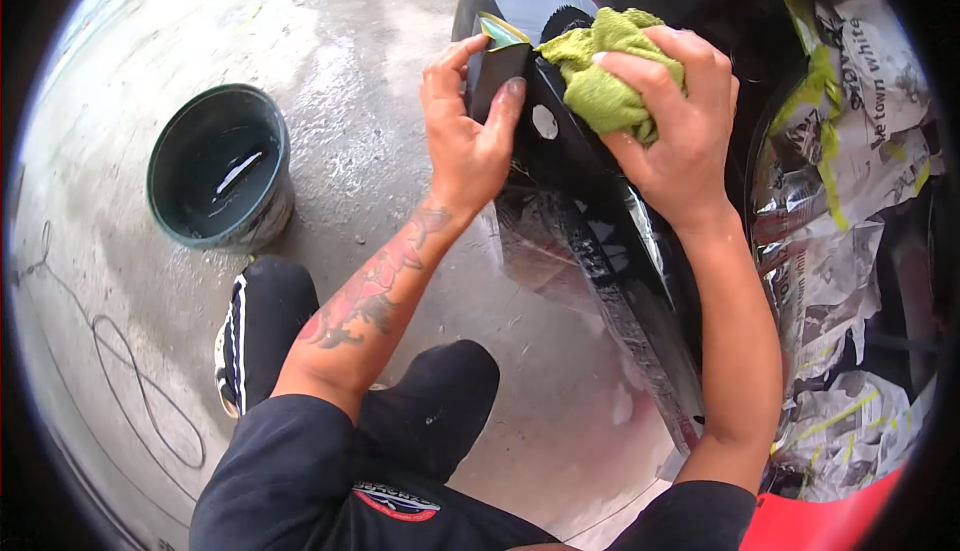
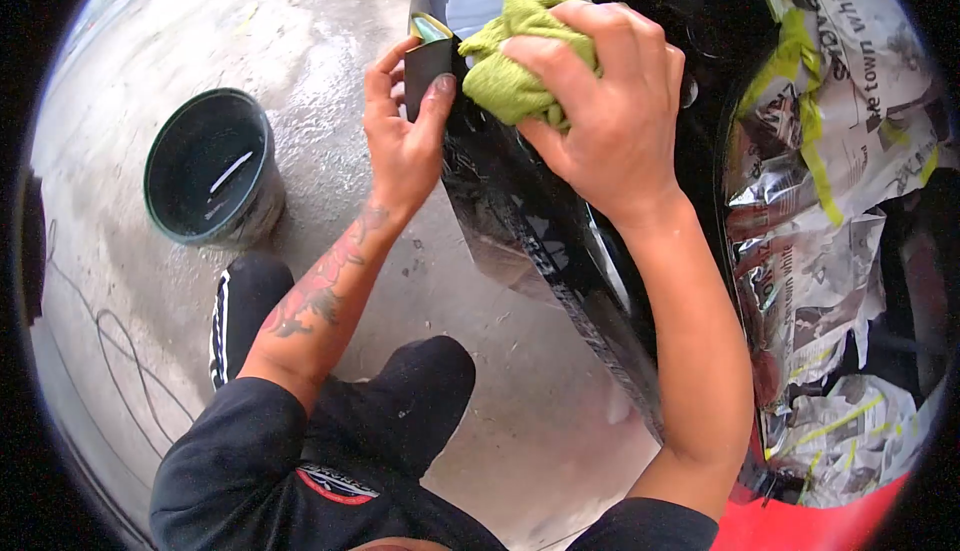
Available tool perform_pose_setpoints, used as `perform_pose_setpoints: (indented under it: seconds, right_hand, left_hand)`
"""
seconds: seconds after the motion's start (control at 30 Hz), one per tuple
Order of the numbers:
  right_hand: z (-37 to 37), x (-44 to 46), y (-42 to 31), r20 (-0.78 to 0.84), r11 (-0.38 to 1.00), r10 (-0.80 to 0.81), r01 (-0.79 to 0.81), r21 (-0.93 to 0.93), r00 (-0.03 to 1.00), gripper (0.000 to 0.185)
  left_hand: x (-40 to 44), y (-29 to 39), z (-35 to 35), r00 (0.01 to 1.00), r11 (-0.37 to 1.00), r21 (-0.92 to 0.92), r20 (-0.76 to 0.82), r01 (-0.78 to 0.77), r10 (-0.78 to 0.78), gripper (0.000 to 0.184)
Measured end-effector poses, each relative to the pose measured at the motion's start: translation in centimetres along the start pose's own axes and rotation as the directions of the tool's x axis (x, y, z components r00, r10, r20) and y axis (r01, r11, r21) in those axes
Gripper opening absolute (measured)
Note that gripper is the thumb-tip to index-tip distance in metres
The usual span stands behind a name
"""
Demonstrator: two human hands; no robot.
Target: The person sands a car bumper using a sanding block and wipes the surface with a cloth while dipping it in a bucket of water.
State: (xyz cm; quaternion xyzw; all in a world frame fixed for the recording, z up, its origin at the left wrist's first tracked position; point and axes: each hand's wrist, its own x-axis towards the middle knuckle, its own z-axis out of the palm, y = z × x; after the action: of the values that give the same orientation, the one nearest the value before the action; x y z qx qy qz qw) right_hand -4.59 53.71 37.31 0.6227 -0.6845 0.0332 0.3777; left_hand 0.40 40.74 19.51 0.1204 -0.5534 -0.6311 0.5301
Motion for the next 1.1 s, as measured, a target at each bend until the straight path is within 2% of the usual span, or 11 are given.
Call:
perform_pose_setpoints:
  seconds: [0.1,0.2,0.27,0.37,0.47,0.57,0.67,0.73,0.8,1.0,1.1]
  right_hand:
    - [-0.4,-1.6,0.3,-0.033,0.988,0.093,-0.088,0.124,0.995,0.054]
    - [0.1,-2.4,1.0,-0.04,0.964,0.174,-0.162,0.209,0.984,0.048]
    - [0.0,-2.1,0.4,-0.042,0.971,0.17,-0.16,0.178,0.985,0.046]
    - [-0.6,-2.0,-0.2,0.015,0.974,0.168,-0.168,0.151,0.986,0.046]
    - [-0.6,-1.7,-0.2,0.048,0.979,0.169,-0.174,0.107,0.984,0.049]
    - [-1.0,-2.0,-0.5,0.089,0.978,0.196,-0.201,0.048,0.977,0.051]
    - [-1.3,-2.4,-0.5,0.12,0.961,0.269,-0.274,0.027,0.956,0.053]
    - [-1.4,-2.5,-0.7,0.108,0.942,0.325,-0.332,0.055,0.939,0.053]
    - [-1.8,-2.5,-0.8,0.129,0.942,0.331,-0.336,0.018,0.935,0.053]
    - [-1.9,-2.9,-0.7,0.136,0.938,0.345,-0.346,-0.018,0.929,0.053]
    - [-1.9,-3.0,-0.6,0.139,0.939,0.341,-0.343,-0.009,0.93,0.053]
  left_hand:
    - [-5.6,2.6,1.2,0.892,0.878,0.162,0.067,-0.451,0.446,0.059]
    - [-8.4,3.3,0.1,0.86,0.86,0.164,0.269,-0.484,0.433,0.063]
    - [-4.7,1.7,0.3,0.91,0.893,0.178,0.046,-0.414,0.412,0.058]
    - [-0.8,0.0,1.1,0.991,0.996,0.088,-0.133,0.001,0.011,0.045]
    - [-3.6,2.4,0.9,0.972,0.964,0.169,-0.071,-0.208,0.222,0.059]
    - [-5.1,1.2,-0.7,0.949,0.958,-0.036,0.126,-0.286,0.288,0.071]
    - [-1.1,-2.3,-1.2,0.953,0.953,0.042,-0.037,-0.299,0.3,0.062]
    - [1.8,-7.5,-1.3,0.987,0.996,-0.043,-0.136,0.078,-0.083,0.052]
    - [3.0,-11.1,-1.6,0.91,0.868,-0.336,-0.064,0.366,-0.409,0.046]
    - [-1.7,-4.8,-0.8,0.99,0.988,-0.142,-0.134,-0.066,0.047,0.053]
    - [0.1,-8.0,-1.1,0.985,0.989,-0.111,-0.153,-0.101,0.084,0.056]
